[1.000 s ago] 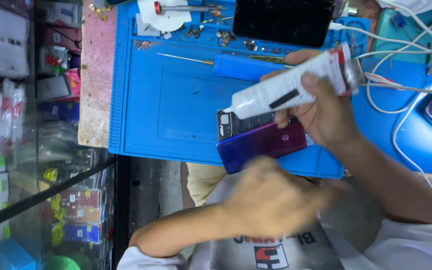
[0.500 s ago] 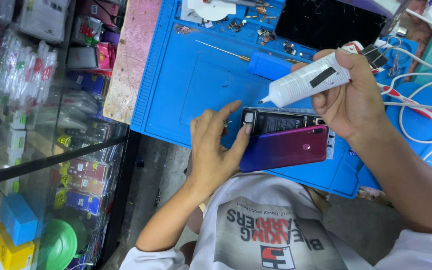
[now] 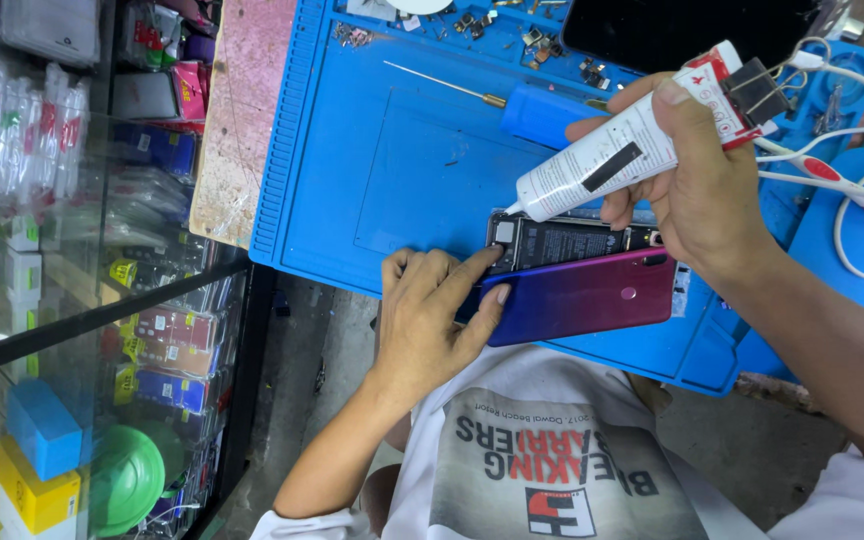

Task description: The person removes the back cover of a mobile phone, applies adhesive from a tube to the edges of the device frame, and attaches a new screen component before cleaning the edges with a toothbrush.

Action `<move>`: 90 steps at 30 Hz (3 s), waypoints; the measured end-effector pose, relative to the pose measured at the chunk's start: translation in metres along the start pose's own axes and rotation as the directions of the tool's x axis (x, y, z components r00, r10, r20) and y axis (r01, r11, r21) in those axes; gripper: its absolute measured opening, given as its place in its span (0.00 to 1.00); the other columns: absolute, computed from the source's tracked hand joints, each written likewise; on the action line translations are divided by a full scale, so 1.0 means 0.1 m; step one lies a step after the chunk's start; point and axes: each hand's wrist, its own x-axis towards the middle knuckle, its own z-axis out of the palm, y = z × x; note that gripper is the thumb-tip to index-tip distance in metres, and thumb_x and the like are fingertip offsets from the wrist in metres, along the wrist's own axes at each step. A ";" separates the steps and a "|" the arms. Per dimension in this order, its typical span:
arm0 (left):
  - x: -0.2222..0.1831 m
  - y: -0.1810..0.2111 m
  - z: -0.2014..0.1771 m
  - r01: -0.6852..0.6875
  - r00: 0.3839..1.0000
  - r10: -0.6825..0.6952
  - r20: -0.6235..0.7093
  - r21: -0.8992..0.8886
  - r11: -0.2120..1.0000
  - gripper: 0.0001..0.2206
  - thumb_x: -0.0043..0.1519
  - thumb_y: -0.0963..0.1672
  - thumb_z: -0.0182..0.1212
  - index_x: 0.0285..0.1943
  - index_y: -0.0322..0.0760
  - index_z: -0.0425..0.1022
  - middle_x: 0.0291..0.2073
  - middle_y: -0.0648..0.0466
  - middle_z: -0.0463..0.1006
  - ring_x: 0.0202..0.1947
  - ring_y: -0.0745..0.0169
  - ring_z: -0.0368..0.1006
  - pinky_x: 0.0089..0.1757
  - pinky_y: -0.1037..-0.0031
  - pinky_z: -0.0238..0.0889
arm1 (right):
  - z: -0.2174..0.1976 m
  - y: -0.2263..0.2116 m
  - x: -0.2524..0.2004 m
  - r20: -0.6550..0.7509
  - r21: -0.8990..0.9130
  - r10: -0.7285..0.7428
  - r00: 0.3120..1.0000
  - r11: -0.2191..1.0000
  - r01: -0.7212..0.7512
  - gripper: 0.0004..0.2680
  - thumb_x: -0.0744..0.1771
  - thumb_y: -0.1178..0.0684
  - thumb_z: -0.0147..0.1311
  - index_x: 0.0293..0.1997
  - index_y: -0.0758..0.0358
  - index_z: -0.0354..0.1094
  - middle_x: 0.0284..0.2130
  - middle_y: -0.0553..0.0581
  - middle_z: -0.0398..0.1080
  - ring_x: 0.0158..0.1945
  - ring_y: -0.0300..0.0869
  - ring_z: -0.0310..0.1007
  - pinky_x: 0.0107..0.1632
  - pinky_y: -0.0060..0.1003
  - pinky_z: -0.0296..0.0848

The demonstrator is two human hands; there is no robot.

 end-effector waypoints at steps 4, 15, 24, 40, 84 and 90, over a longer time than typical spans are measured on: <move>0.01 -0.03 -0.01 0.007 1.000 -0.007 0.030 -0.003 1.000 0.16 0.63 0.47 0.67 0.57 0.36 0.80 0.29 0.55 0.67 0.34 0.59 0.65 0.46 0.65 0.53 | 0.03 0.02 -0.01 -0.007 -0.028 -0.014 1.000 0.999 0.014 0.13 0.76 0.45 0.41 0.57 0.68 0.63 0.44 0.76 0.74 0.26 0.45 0.76 0.28 0.36 0.76; 0.00 -0.05 -0.01 0.007 0.998 -0.007 0.064 -0.008 1.000 0.17 0.64 0.48 0.66 0.59 0.37 0.80 0.29 0.56 0.67 0.34 0.61 0.65 0.48 0.65 0.53 | 0.04 0.00 -0.05 0.011 -0.074 -0.033 0.999 0.997 0.034 0.12 0.77 0.47 0.40 0.56 0.70 0.62 0.45 0.77 0.74 0.27 0.45 0.76 0.26 0.35 0.77; 0.00 -0.05 -0.01 0.001 0.998 -0.001 0.059 0.003 1.000 0.17 0.64 0.48 0.66 0.59 0.37 0.80 0.30 0.55 0.67 0.34 0.61 0.65 0.47 0.65 0.53 | 0.05 -0.02 -0.07 0.021 -0.107 -0.076 0.997 0.991 0.078 0.13 0.77 0.47 0.41 0.56 0.70 0.62 0.44 0.77 0.74 0.27 0.46 0.77 0.26 0.35 0.77; -0.01 -0.05 0.04 0.013 1.000 -0.012 0.025 -0.045 0.999 0.17 0.62 0.46 0.68 0.58 0.35 0.80 0.29 0.57 0.68 0.33 0.63 0.65 0.48 0.67 0.52 | 0.01 -0.06 -0.17 0.011 -0.169 -0.105 0.994 0.980 0.105 0.13 0.77 0.45 0.41 0.57 0.69 0.61 0.44 0.75 0.75 0.29 0.45 0.78 0.28 0.35 0.79; -0.02 -0.01 0.08 0.039 0.999 -0.039 0.024 0.007 0.999 0.17 0.60 0.45 0.70 0.57 0.36 0.80 0.28 0.58 0.66 0.33 0.64 0.63 0.49 0.67 0.51 | -0.22 -0.13 -0.42 -0.034 -0.218 -0.168 0.985 0.963 0.156 0.12 0.78 0.46 0.38 0.56 0.69 0.58 0.44 0.76 0.74 0.25 0.43 0.75 0.26 0.33 0.77; -0.02 0.00 0.10 0.029 0.999 -0.029 0.012 0.018 0.999 0.16 0.60 0.45 0.70 0.57 0.36 0.80 0.28 0.58 0.67 0.33 0.64 0.64 0.49 0.67 0.52 | -0.23 -0.15 -0.44 -0.023 -0.237 -0.171 0.985 0.958 0.160 0.13 0.78 0.46 0.38 0.56 0.69 0.58 0.44 0.75 0.75 0.25 0.43 0.75 0.26 0.34 0.77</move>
